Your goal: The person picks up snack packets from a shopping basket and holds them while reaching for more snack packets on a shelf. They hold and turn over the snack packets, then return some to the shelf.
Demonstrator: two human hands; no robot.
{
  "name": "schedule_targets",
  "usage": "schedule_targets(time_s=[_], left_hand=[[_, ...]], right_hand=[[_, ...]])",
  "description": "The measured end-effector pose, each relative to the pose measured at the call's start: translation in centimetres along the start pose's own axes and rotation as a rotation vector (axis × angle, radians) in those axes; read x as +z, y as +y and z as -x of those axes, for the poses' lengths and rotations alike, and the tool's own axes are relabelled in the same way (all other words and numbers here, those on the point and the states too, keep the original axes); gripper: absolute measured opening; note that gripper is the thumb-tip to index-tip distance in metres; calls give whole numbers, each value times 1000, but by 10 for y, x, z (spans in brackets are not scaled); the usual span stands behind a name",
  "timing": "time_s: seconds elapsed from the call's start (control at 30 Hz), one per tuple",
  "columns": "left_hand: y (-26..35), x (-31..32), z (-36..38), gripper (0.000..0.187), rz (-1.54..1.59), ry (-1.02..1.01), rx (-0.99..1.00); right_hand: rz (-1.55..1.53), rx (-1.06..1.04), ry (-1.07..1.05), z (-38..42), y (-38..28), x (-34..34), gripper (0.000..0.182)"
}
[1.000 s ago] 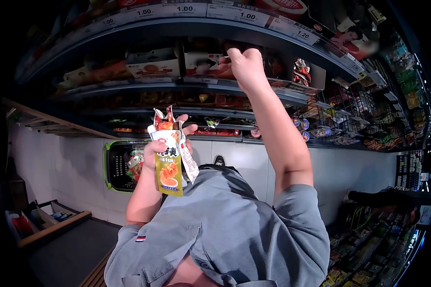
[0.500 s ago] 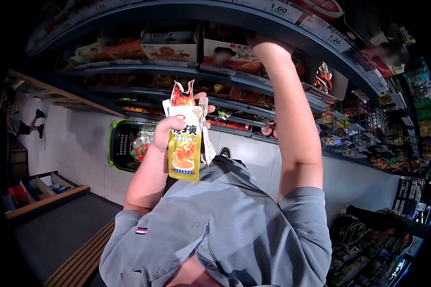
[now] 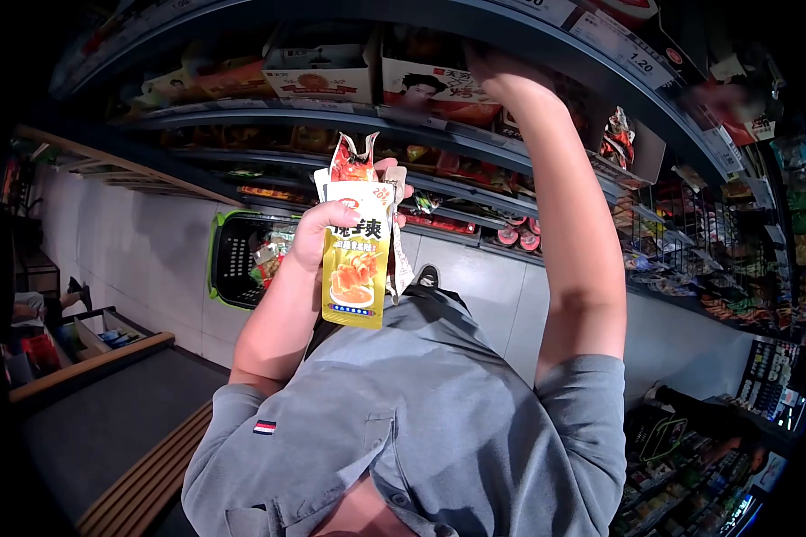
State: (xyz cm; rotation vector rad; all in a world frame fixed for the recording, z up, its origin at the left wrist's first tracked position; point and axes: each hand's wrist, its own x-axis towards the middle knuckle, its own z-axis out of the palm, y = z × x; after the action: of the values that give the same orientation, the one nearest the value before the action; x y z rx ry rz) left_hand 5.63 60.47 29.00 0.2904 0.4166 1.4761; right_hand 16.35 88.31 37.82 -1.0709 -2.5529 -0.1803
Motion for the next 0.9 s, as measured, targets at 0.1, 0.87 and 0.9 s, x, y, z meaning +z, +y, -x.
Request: schedule_targets(time_s=[0.1,0.87,0.9], left_hand=[[-1,5,0,81,20,8,11],[4,21,3,76,-33,101,74],[3,18,3,71,-38,62,92]], right_hand=[[103,8,27,-10,11,20,59],[-452,-216,530,81,-38,-59,21],[-618,-319,500,100,-44,-53,22]])
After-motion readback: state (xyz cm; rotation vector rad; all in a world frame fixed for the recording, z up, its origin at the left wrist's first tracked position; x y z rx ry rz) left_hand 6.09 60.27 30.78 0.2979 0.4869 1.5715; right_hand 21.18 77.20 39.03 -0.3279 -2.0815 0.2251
